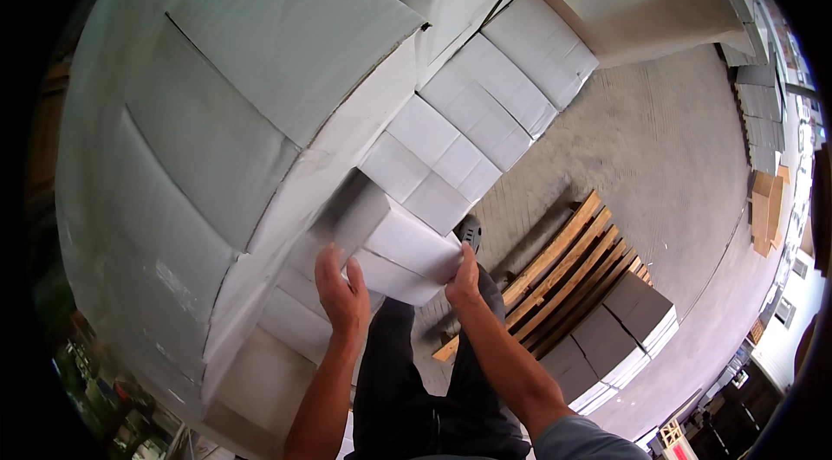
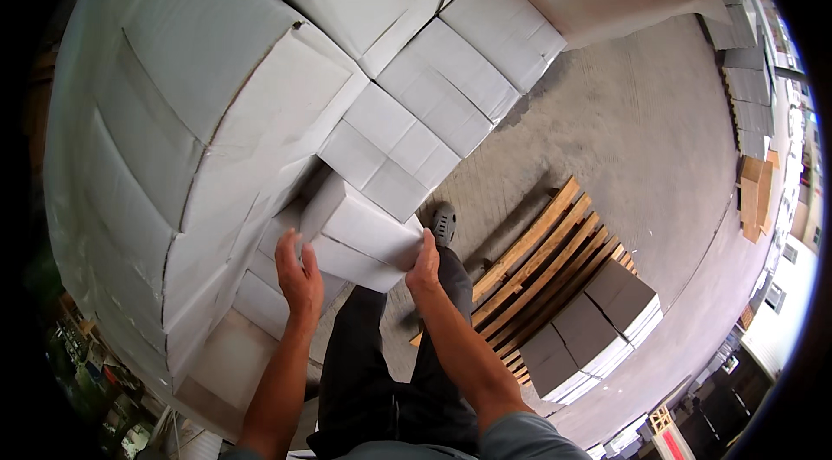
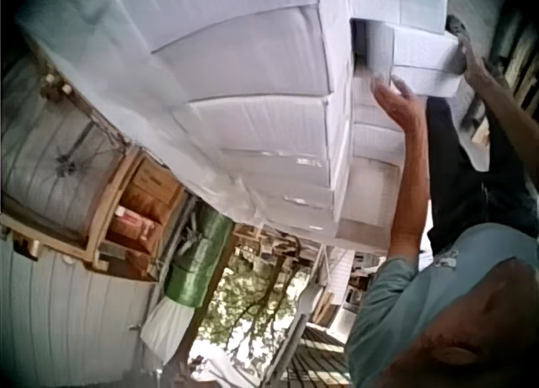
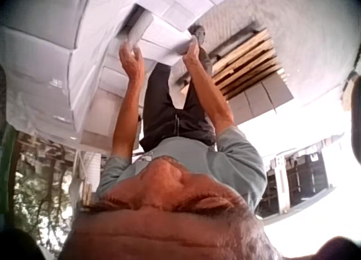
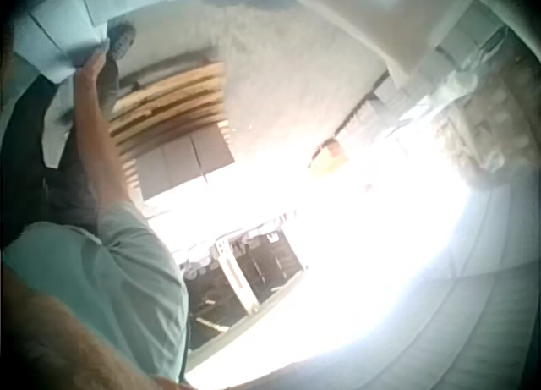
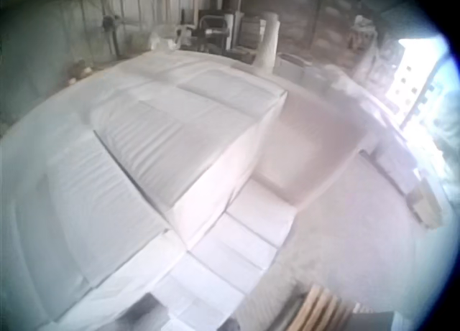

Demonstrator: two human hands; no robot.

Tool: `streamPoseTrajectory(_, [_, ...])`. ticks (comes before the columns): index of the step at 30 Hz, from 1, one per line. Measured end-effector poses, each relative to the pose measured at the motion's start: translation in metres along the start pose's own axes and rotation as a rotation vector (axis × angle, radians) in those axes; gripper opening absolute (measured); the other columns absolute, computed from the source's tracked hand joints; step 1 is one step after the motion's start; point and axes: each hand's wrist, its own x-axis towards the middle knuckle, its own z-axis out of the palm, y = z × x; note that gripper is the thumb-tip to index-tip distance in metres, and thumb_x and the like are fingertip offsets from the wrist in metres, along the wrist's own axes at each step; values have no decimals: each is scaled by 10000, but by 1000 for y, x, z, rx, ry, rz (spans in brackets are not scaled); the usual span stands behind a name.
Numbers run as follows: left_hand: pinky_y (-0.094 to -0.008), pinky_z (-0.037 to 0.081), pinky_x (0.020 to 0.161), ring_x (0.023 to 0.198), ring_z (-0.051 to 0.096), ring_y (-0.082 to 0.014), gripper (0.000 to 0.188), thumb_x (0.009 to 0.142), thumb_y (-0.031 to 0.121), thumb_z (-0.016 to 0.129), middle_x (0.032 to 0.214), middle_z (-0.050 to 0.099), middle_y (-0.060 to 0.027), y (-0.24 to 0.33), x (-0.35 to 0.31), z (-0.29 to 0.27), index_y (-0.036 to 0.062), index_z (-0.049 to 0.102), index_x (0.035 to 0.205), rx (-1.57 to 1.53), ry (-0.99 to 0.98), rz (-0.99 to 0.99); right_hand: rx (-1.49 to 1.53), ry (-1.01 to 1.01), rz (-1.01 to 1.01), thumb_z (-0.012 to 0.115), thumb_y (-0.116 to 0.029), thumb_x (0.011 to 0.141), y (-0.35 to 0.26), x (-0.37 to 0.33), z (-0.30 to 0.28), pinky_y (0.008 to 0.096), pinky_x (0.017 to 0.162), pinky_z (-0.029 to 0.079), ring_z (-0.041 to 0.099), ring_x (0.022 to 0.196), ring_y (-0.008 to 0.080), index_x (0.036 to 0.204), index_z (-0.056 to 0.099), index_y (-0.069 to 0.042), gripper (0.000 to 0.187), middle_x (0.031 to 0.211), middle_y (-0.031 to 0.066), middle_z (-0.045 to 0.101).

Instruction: The person repeatedly picks up white rectangular blocks from a large wrapped stack and places them onto a wooden pallet. The person arranges the blocks in neat rows, building up a new stack on the pallet.

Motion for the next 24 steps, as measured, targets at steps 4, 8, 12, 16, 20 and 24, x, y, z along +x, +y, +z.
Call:
streamPoseTrajectory(4, [-461, 357, 952, 1155, 413, -403, 339, 887, 149, 504, 1260, 416, -230, -10, -61, 2, -46, 424, 1153, 75, -73, 164, 1, -240, 124, 448, -501, 887, 11, -18, 22, 354, 1021, 272, 355, 1239, 215, 1318, 391, -12, 655, 1339, 101, 421])
streamPoseTrajectory(8, [-489, 326, 982, 1202, 364, -412, 442, 856, 163, 527, 1318, 356, -238, -16, -61, 29, -50, 385, 1216, 157, -74, 204, -39, -266, 237, 395, -469, 906, 33, 32, -37, 409, 1027, 305, 388, 1244, 273, 1330, 342, 31, 658, 1350, 148, 404])
streamPoseTrajectory(12, [-506, 303, 999, 1229, 331, -418, 522, 847, 184, 526, 1354, 310, -244, -24, -39, 54, -55, 345, 1275, 248, -105, 262, -88, -376, 115, 351, -377, 934, 66, 61, -6, 441, 905, 448, 518, 1104, 302, 1293, 417, -61, 483, 1280, 141, 480])
streamPoseTrajectory(16, [-537, 265, 1012, 1263, 285, -437, 576, 895, 318, 440, 1386, 265, -260, -35, -31, 77, -78, 328, 1297, 351, -132, 311, 445, -662, 255, 323, -410, 932, 103, 127, -7, 444, 896, 460, 535, 1075, 308, 1269, 447, -48, 509, 1201, 174, 540])
streamPoseTrajectory(20, [-546, 245, 1016, 1278, 267, -441, 608, 922, 386, 366, 1397, 250, -270, -45, -29, 84, -79, 318, 1312, 371, -133, 303, 462, -619, 275, 350, -408, 925, 123, 138, 7, 431, 894, 451, 525, 1087, 300, 1257, 461, -40, 507, 1192, 170, 546])
streamPoseTrajectory(24, [-551, 218, 1020, 1287, 259, -441, 625, 931, 411, 323, 1400, 251, -270, -48, -5, 87, -76, 309, 1322, 430, -139, 350, 512, -591, 274, 377, -407, 919, 138, 140, 36, 418, 893, 443, 515, 1100, 292, 1245, 476, -33, 506, 1182, 166, 553])
